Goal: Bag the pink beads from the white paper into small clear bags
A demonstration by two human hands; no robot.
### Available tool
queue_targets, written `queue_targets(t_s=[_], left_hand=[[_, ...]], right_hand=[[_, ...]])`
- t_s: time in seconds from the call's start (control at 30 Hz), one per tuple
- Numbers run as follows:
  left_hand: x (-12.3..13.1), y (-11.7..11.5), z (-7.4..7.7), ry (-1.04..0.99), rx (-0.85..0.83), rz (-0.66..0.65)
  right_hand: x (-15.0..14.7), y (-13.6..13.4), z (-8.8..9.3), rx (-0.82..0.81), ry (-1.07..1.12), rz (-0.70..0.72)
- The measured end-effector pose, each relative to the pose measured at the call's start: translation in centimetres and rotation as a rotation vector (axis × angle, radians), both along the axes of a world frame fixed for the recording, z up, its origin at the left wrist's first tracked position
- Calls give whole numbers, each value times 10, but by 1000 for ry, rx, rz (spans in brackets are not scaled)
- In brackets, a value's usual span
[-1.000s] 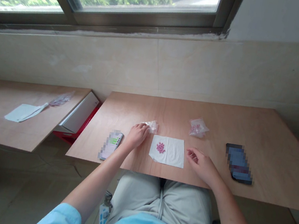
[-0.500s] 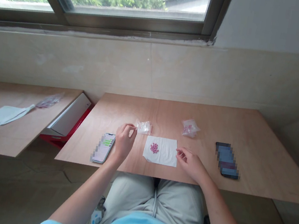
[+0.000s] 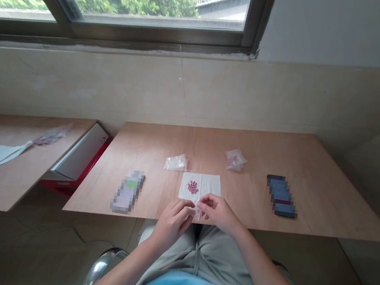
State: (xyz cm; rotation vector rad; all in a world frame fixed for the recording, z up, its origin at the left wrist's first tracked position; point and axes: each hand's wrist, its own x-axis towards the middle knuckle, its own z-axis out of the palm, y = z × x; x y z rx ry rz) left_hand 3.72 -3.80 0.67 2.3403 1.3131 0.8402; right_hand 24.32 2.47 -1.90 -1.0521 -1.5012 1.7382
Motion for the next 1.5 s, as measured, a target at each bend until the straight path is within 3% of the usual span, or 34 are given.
queue_targets(t_s=[0.23,0.47,0.93,1.2,1.5], left_hand=[[-3,11,-4,8,-64,23],[0,10,1,-70,-133,-68],[3,6,2,-112,-301,-19],[1,8,4,-201,-408,-26],[4,6,5,-171,-493,-35]], right_hand=[[-4,-3,-1,-36,101,-50],[-9,-13,2,-139,124,-1],[-9,-15,8,-196,157,15],[-7,-14,7,-168,173,56],[-9,-15,-2,-120,81,28]])
